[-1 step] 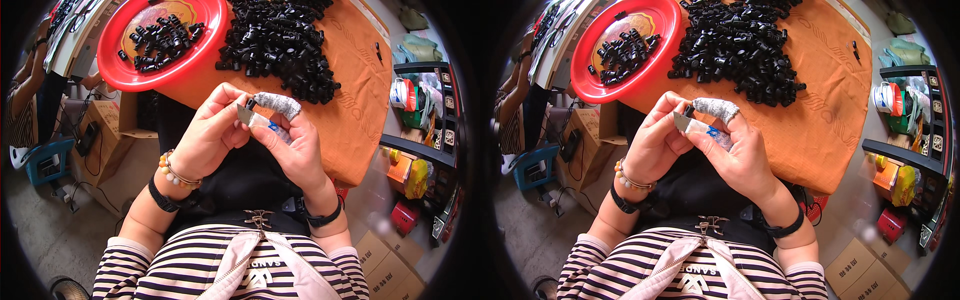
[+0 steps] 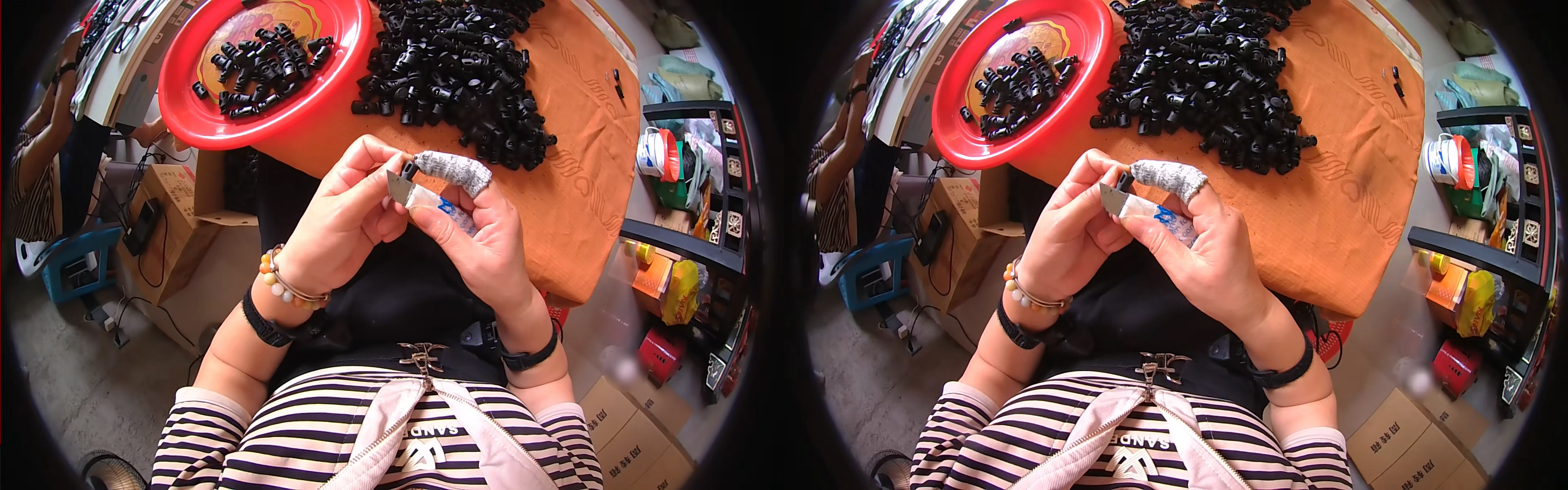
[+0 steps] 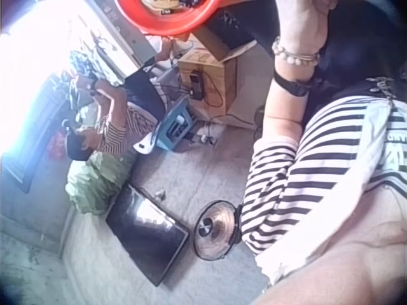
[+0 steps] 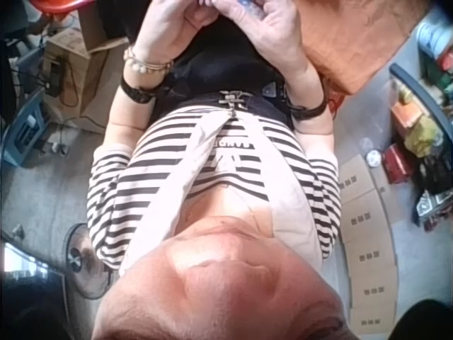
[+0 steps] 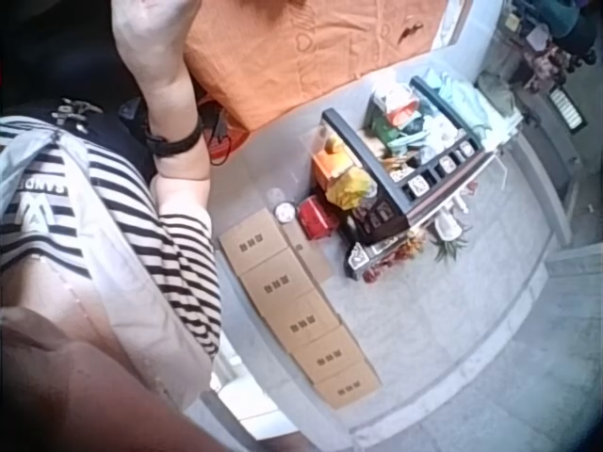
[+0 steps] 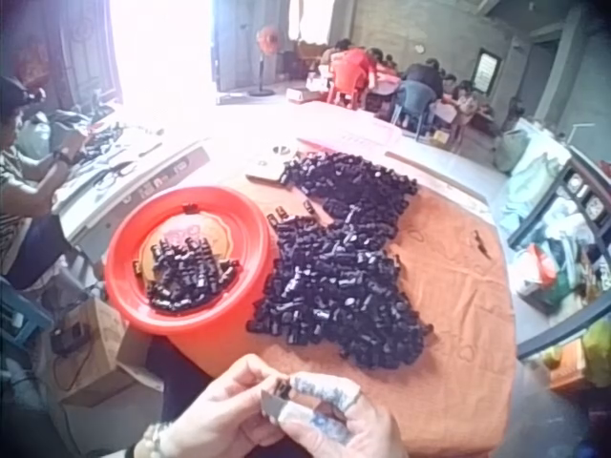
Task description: Cleaning and deburring small black plastic shoe components using a metal blade.
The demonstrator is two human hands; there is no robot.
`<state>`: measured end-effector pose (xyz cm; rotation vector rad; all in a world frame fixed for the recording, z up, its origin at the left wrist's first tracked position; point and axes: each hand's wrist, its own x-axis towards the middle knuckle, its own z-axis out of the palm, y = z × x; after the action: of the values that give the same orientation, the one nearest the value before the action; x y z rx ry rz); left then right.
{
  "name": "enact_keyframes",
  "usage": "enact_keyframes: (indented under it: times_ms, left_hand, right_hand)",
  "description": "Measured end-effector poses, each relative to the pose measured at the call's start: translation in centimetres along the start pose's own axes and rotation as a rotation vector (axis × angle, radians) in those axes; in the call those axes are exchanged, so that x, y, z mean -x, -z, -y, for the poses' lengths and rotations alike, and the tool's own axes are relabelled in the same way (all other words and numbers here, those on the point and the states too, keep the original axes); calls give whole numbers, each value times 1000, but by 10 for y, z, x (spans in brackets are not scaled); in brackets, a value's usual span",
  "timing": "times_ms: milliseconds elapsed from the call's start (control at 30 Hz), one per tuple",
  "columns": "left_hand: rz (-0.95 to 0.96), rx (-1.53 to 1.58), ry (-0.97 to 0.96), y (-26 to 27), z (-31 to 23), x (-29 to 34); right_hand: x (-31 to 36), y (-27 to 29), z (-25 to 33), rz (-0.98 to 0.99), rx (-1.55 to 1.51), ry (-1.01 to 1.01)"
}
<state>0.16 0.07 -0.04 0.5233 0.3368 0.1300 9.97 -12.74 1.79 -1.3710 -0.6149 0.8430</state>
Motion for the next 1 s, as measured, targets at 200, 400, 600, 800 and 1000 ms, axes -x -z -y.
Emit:
enact_keyframes:
  times_ms: [200, 400, 600, 800, 1000]
  left_hand:
    - [-92, 7, -21, -5, 0, 0]
    - [-72, 6, -17, -1, 1, -1]
    - [-28, -11, 1, -3, -2, -1]
    - [-7, 18, 25, -2, -1, -2]
    - [-7, 43, 75, -4, 0, -2]
  right_hand:
    - [0, 1, 2, 19, -9, -35]
    - [0, -1, -2, -6, -115, -39]
    - [0, 9, -5, 8, -6, 8]
    - [-11, 7, -5, -106, -37, 52]
    - [-21, -9, 1, -108, -144, 77]
